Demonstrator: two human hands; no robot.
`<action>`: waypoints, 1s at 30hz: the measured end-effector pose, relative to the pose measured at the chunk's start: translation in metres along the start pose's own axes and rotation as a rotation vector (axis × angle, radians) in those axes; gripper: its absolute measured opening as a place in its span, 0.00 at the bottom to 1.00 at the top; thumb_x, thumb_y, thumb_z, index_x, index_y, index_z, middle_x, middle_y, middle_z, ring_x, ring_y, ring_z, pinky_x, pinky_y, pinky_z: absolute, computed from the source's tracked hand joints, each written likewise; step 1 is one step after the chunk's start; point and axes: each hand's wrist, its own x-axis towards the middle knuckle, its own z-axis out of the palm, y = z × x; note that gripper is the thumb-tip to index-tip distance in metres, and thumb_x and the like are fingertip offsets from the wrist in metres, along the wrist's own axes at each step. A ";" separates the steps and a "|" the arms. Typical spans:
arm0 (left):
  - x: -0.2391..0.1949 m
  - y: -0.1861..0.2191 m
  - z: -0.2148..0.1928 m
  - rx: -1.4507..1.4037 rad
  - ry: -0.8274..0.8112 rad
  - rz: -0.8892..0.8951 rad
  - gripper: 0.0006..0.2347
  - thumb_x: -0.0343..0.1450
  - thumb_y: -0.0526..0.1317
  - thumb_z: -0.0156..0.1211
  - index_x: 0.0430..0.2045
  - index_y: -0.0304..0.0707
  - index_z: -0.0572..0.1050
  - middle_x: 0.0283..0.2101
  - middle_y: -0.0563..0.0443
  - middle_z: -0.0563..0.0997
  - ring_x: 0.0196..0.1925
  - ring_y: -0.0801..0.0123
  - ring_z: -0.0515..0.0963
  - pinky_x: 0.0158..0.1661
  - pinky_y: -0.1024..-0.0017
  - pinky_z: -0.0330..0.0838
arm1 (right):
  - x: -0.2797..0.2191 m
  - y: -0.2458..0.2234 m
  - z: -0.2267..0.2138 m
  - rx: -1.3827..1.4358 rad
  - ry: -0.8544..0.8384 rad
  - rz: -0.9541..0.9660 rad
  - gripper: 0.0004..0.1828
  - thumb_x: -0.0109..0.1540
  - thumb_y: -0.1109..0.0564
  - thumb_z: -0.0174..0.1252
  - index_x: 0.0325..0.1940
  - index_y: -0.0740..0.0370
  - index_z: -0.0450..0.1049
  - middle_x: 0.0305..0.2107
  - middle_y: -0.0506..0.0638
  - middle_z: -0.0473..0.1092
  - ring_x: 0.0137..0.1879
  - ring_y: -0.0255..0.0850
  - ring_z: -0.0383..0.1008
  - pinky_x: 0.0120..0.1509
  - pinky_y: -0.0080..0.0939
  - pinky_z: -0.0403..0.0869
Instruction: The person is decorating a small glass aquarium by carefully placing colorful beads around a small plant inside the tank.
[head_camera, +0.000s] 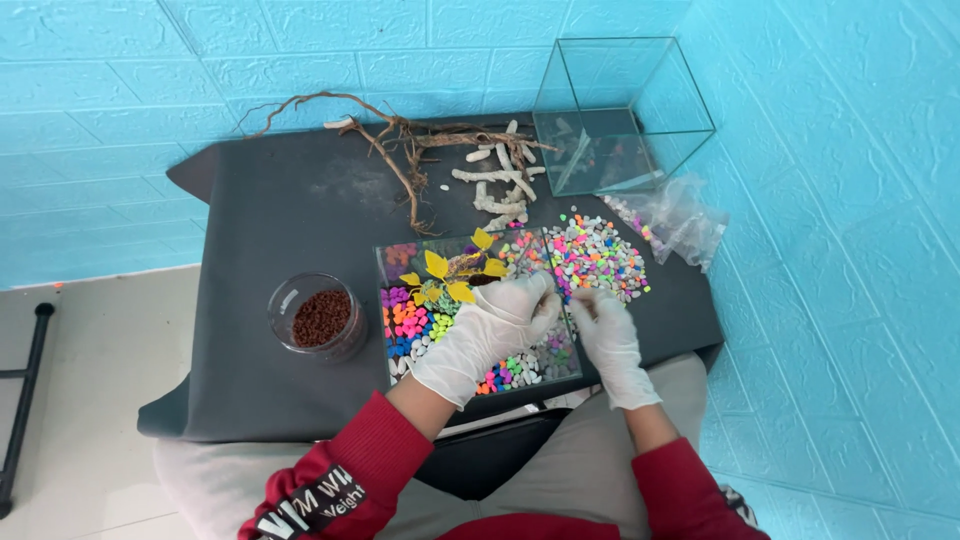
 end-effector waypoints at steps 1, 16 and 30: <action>0.003 -0.001 0.003 0.002 0.000 -0.004 0.07 0.68 0.49 0.54 0.27 0.50 0.71 0.21 0.57 0.75 0.27 0.63 0.82 0.32 0.70 0.78 | 0.000 -0.023 -0.019 0.001 -0.004 -0.002 0.09 0.60 0.51 0.67 0.44 0.38 0.79 0.33 0.43 0.78 0.45 0.44 0.80 0.50 0.46 0.76; 0.009 -0.004 0.005 -0.946 -0.095 -0.169 0.08 0.73 0.34 0.59 0.43 0.37 0.81 0.34 0.45 0.84 0.40 0.65 0.84 0.42 0.68 0.79 | -0.020 -0.115 -0.091 0.150 0.274 -0.498 0.07 0.57 0.57 0.72 0.38 0.49 0.81 0.31 0.42 0.77 0.36 0.43 0.79 0.38 0.38 0.77; -0.048 -0.031 0.037 0.137 -1.178 -0.386 0.16 0.67 0.43 0.60 0.46 0.38 0.81 0.44 0.40 0.84 0.52 0.56 0.80 0.52 0.71 0.71 | -0.042 -0.033 -0.019 0.120 0.273 -0.246 0.11 0.62 0.57 0.66 0.49 0.53 0.76 0.34 0.50 0.74 0.38 0.47 0.79 0.41 0.49 0.77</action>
